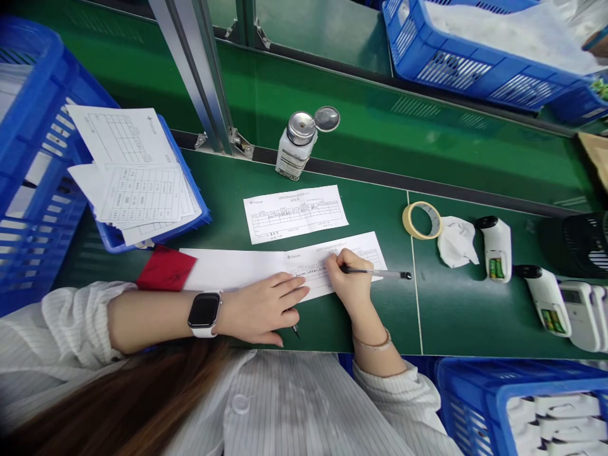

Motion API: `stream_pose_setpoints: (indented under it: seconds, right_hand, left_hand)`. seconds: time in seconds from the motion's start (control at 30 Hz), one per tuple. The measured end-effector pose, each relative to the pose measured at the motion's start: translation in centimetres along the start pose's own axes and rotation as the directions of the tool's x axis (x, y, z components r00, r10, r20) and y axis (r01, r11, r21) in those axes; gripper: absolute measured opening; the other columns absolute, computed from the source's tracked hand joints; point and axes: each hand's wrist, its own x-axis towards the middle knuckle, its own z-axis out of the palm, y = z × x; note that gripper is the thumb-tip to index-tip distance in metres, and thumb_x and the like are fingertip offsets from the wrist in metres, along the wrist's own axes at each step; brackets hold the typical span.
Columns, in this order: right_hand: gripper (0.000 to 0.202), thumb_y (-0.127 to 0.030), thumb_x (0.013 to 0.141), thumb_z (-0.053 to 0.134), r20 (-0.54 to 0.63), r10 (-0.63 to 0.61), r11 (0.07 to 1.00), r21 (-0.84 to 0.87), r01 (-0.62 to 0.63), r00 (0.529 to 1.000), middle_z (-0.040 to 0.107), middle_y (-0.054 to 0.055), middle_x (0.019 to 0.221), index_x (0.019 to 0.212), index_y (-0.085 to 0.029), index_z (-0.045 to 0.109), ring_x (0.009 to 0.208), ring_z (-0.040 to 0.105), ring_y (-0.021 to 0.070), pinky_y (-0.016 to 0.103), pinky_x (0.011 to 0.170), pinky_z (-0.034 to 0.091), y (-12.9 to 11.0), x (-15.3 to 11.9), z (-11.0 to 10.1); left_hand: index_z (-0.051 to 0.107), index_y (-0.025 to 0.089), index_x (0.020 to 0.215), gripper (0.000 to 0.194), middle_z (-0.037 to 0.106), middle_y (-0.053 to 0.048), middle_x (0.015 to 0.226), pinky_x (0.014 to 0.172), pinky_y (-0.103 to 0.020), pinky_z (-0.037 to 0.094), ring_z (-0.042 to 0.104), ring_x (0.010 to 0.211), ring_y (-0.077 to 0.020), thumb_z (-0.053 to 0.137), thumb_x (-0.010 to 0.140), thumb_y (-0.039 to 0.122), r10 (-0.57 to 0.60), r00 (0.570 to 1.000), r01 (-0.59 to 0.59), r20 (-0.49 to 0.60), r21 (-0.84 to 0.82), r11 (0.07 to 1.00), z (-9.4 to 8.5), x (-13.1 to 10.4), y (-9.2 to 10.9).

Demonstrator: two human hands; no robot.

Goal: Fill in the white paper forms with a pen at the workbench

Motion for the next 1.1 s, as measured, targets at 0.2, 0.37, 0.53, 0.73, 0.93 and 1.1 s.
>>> stream_pose_setpoints:
  seconds: [0.2, 0.37, 0.53, 0.73, 0.93, 1.1]
  right_hand:
    - [0.036, -0.022, 0.073, 0.056, -0.104, 0.092, 0.988, 0.136, -0.077, 0.99, 0.03, -0.006, 0.045, 0.048, -0.02, 0.03, 0.045, 0.029, 0.0067, 0.024, 0.045, 0.027, 0.2, -0.2, -0.4]
    - [0.035, -0.023, 0.073, 0.058, -0.125, 0.134, 0.978, 0.177, -0.111, 0.983, 0.034, -0.006, 0.045, 0.048, -0.02, 0.033, 0.045, 0.034, 0.0075, 0.025, 0.047, 0.029, 1.0, 0.2, -0.8]
    - [0.036, -0.023, 0.072, 0.059, -0.09, 0.122, 0.979, 0.177, -0.105, 0.988, 0.034, -0.006, 0.045, 0.047, -0.019, 0.033, 0.044, 0.033, 0.0072, 0.025, 0.047, 0.029, 0.9, 0.5, -0.8]
    - [0.035, -0.024, 0.07, 0.058, -0.028, 0.103, 0.99, 0.104, -0.1, 0.994, 0.031, -0.006, 0.043, 0.046, -0.019, 0.033, 0.044, 0.029, 0.0068, 0.024, 0.044, 0.026, 0.2, 0.7, -0.8]
    - [0.035, -0.024, 0.07, 0.057, -0.012, 0.081, 0.996, 0.044, -0.081, 0.997, 0.03, -0.006, 0.043, 0.047, -0.019, 0.032, 0.044, 0.028, 0.0065, 0.023, 0.043, 0.025, 0.5, 0.7, -0.8]
    - [0.035, -0.023, 0.07, 0.058, 0.019, 0.051, 0.998, 0.027, -0.051, 0.999, 0.03, -0.006, 0.043, 0.047, -0.019, 0.032, 0.044, 0.028, 0.0063, 0.023, 0.043, 0.025, 0.7, 0.6, -0.7]
  left_hand:
    - [0.06, 0.015, 0.092, 0.047, 0.049, -0.018, 0.125, 0.097, -0.042, 0.029, 0.042, 0.119, -0.0338, 0.062, 0.07, 0.056, 0.002, 1.0, -0.002, -0.018, 0.003, 1.0, 0.1, -0.1, 0.0]
    - [0.06, 0.015, 0.092, 0.047, 0.049, -0.019, 0.125, 0.097, -0.042, 0.029, 0.042, 0.119, -0.034, 0.061, 0.07, 0.056, 0.008, 1.0, -0.007, -0.025, 0.006, 1.0, 0.1, -0.1, 0.0]
    - [0.06, 0.015, 0.092, 0.047, 0.049, -0.019, 0.124, 0.097, -0.042, 0.029, 0.042, 0.119, -0.0343, 0.061, 0.07, 0.057, 0.006, 1.0, -0.006, -0.016, 0.011, 1.0, 0.0, 0.0, 0.0]
    - [0.06, 0.015, 0.092, 0.047, 0.049, -0.019, 0.125, 0.097, -0.042, 0.029, 0.042, 0.119, -0.0335, 0.061, 0.071, 0.057, 0.004, 1.0, -0.003, -0.017, 0.015, 1.0, 0.0, 0.0, 0.0]
    - [0.059, 0.015, 0.093, 0.047, 0.048, -0.018, 0.126, 0.098, -0.042, 0.028, 0.041, 0.12, -0.0342, 0.06, 0.072, 0.057, 0.005, 1.0, -0.005, 0.003, 0.016, 1.0, 0.0, 0.0, 0.0]
    - [0.059, 0.016, 0.094, 0.047, 0.048, -0.017, 0.126, 0.098, -0.042, 0.028, 0.04, 0.121, -0.0344, 0.058, 0.072, 0.057, 0.005, 1.0, -0.006, 0.018, 0.023, 1.0, 0.0, 0.0, 0.0]
